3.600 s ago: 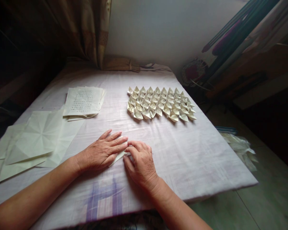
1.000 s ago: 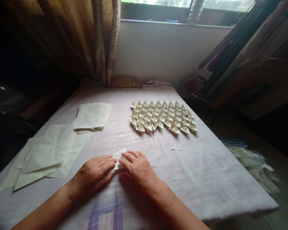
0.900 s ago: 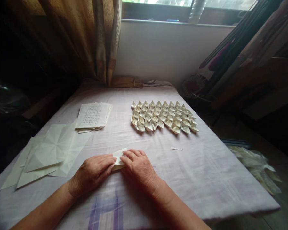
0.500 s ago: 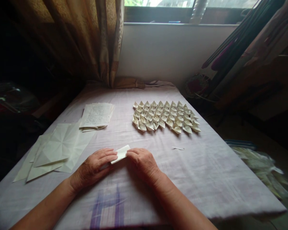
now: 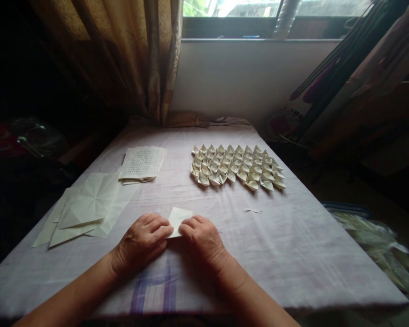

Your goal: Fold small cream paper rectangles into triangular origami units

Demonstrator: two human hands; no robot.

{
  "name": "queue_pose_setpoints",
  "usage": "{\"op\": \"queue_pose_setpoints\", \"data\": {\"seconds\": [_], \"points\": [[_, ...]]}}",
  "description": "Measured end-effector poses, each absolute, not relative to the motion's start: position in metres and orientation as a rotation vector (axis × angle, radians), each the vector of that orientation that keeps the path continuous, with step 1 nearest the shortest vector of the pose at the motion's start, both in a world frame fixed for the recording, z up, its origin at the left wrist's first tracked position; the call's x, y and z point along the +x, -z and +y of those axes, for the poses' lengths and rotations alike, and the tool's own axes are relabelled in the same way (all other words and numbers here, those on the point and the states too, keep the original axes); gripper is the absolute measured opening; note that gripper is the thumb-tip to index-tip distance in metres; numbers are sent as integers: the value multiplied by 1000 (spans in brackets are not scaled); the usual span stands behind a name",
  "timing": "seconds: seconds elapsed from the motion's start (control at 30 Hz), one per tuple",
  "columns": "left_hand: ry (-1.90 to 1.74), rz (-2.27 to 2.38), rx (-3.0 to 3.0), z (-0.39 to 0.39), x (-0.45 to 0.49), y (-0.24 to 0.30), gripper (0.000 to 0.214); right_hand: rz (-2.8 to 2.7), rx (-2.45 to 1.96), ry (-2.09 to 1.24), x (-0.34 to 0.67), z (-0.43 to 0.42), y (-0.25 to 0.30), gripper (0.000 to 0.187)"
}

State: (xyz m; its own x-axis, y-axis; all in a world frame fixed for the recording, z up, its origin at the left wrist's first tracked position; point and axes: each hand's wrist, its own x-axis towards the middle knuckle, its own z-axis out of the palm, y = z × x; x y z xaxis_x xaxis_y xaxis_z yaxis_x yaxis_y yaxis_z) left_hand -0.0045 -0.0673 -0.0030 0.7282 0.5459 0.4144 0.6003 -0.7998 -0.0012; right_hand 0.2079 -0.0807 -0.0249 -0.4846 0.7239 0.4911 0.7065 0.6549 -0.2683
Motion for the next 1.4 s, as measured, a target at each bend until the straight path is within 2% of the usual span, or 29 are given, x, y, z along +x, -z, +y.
{"op": "queue_pose_setpoints", "data": {"seconds": [0.17,0.3,0.4,0.53,0.6,0.8,1.0,1.17,1.4], "points": [[682,-795,-2911,-52,-13,7,17,-2229,-1046,-174,222,-81,27,18],[758,-769,-2911,-51,-7,5,24,-2230,-1125,-265,225,-88,18,12],[731,-908,-2934,-57,1,1,28,-2245,-1257,-351,226,-89,14,10],[745,-1252,-2916,-62,6,2,16,-2172,-1413,-425,223,-80,14,11],[793,-1387,-2875,-62,7,6,11,-2148,-1482,-423,220,-73,14,9],[781,-1430,-2805,-60,6,16,28,-2149,-1521,-301,208,-64,16,9],[804,-1394,-2841,-62,5,13,23,-2099,-1458,-263,209,-63,24,4],[896,-1385,-2869,-62,2,13,28,-2067,-1325,-336,216,-65,29,16],[902,-1540,-2941,-62,4,11,24,-2056,-1407,-306,215,-69,28,21]]}}
